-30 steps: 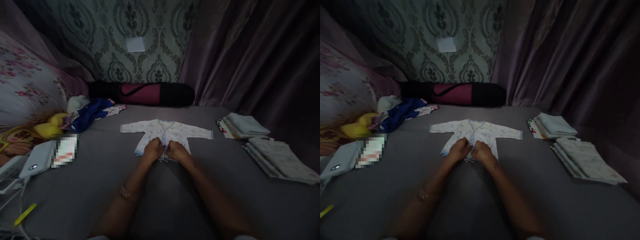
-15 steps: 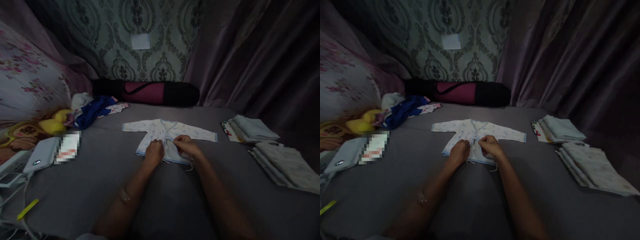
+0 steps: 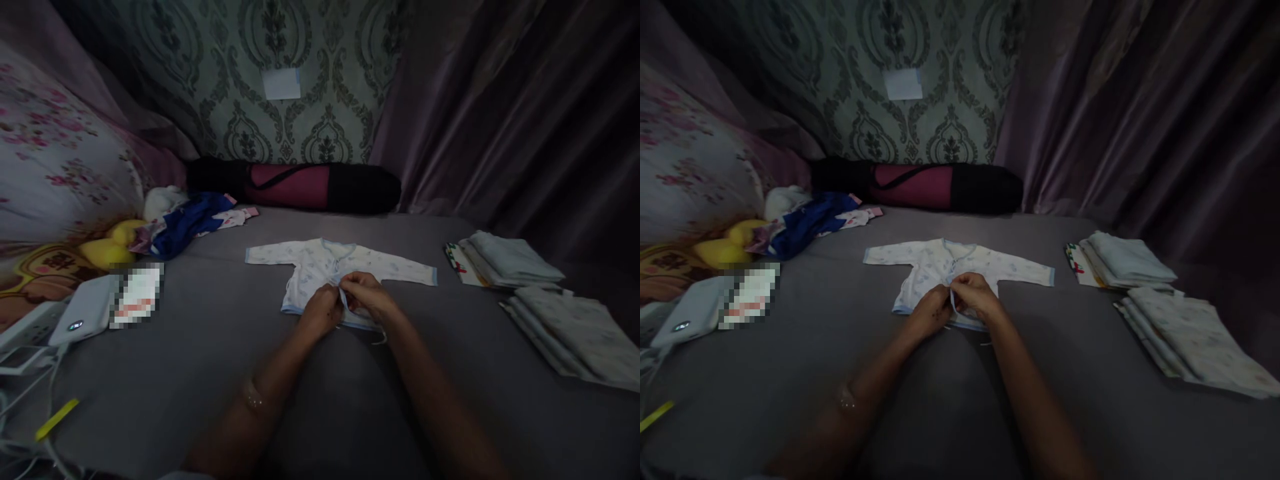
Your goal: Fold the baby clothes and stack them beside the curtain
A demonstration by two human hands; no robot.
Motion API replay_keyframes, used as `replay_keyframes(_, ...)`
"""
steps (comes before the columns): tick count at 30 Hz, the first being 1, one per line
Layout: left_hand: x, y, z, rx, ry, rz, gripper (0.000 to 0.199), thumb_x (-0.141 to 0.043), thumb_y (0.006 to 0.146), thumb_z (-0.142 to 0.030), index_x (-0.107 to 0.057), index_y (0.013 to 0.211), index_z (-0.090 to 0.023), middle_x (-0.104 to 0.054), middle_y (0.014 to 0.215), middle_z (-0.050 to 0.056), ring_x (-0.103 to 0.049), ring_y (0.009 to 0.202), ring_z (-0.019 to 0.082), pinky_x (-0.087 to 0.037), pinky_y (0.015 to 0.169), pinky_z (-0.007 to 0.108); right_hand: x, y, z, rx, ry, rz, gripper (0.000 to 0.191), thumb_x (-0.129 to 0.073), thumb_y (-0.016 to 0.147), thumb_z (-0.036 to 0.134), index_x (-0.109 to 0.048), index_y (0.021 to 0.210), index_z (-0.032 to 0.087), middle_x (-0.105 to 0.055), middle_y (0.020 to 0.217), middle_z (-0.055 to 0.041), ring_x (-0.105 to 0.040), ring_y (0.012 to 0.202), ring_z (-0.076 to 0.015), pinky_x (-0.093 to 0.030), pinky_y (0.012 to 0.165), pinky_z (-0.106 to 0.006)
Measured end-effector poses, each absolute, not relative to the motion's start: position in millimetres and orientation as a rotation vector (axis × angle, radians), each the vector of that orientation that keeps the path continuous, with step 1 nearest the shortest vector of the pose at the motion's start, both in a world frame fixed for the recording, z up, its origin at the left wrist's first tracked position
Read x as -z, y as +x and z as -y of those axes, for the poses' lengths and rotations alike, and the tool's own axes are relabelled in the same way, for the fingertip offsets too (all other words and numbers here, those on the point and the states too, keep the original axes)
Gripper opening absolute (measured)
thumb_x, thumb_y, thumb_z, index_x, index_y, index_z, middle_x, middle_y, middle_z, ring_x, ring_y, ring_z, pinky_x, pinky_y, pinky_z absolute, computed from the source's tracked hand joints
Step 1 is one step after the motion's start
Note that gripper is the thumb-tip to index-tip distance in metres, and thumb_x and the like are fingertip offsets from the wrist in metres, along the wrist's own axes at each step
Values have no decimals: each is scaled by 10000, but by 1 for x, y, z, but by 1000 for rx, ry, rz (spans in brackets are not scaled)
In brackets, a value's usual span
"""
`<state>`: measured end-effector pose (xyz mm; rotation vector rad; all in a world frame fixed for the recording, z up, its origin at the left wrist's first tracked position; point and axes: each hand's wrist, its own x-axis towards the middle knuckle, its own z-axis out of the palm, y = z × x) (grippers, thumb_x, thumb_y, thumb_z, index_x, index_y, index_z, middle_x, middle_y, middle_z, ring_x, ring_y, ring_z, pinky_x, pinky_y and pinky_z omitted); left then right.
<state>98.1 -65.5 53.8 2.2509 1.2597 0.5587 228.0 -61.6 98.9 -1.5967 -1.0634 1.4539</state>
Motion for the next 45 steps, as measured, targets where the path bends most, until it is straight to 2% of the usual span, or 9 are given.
replay_keyframes(6, -72, 89, 68, -455, 2038, -1054, 154, -485, 762, -167, -632, 797, -138, -583, 703, 15, -541, 674, 149, -397, 622, 236, -97, 223, 62, -1448, -1597, 1064, 88, -532, 715, 121, -522, 659, 188, -472, 387, 86, -446, 352, -79, -383, 373, -175)
replay_keyframes(12, -87, 83, 75, -370, 2027, -968, 189, -548, 769, -273, -606, 886, -136, -573, 743, 18, -506, 668, 143, -363, 592, 240, -95, 225, 60, -1449, -1617, 1075, 76, -520, 730, 127, -524, 689, 190, -479, 384, 87, -433, 336, -76, -358, 356, -173)
replay_keyframes(18, -84, 85, 74, -355, 1829, -912, 250, -561, 786, -352, -612, 874, -123, -496, 646, -16, -432, 582, 106, -305, 509, 220, -93, 230, 57, -1414, -1560, 1065, 41, -567, 692, 174, -529, 689, 191, -471, 393, 90, -438, 347, -73, -359, 363, -170)
replay_keyframes(24, -77, 53, 48, -528, 1630, -1042, 264, -535, 787, -307, -666, 907, -112, -620, 745, 30, -520, 625, 116, -383, 565, 221, -84, 225, 58, -1437, -1559, 1102, 50, -574, 707, 198, -525, 698, 192, -476, 415, 87, -455, 364, -78, -370, 381, -171)
replay_keyframes(27, -67, 22, 30, -806, 1625, -1492, 235, -491, 789, -247, -664, 884, -121, -648, 778, 48, -568, 703, 153, -415, 612, 237, -78, 225, 58, -1372, -1698, 1313, 33, -549, 745, 191, -552, 712, 188, -526, 477, 58, -494, 409, -94, -398, 440, -192)
replay_keyframes(31, -58, -9, 20, -764, 1640, -1753, 158, -507, 746, -192, -656, 746, -139, -634, 702, 40, -575, 713, 181, -412, 625, 253, -74, 221, 64, -742, -1804, 1821, 129, -505, 827, 177, -632, 803, 177, -649, 756, -32, -610, 712, -147, -450, 675, -241)
replay_keyframes(36, -59, -11, 24, -605, 1627, -1626, 186, -559, 732, -258, -674, 772, -118, -637, 693, 22, -554, 697, 166, -387, 593, 238, -68, 198, 79, -491, -1305, 2268, 167, -542, 888, 218, -637, 1021, 185, -633, 1017, -63, -565, 987, -172, -418, 882, -270)
replay_keyframes(39, -60, -8, 24, -592, 1622, -1583, 184, -577, 711, -249, -673, 783, -110, -628, 683, 9, -537, 685, 148, -380, 599, 231, -58, 190, 85, -428, -1198, 2397, 198, -571, 886, 229, -634, 1070, 193, -622, 1049, -69, -544, 1014, -190, -405, 917, -298)
replay_keyframes(45, -58, -8, 22, -786, 1465, -1595, 133, -629, 665, -286, -601, 653, -157, -555, 583, -14, -509, 593, 131, -354, 541, 230, -49, 194, 81, -390, -1239, 2372, 249, -418, 937, 148, -640, 1045, 177, -621, 962, -72, -559, 970, -173, -419, 890, -275)
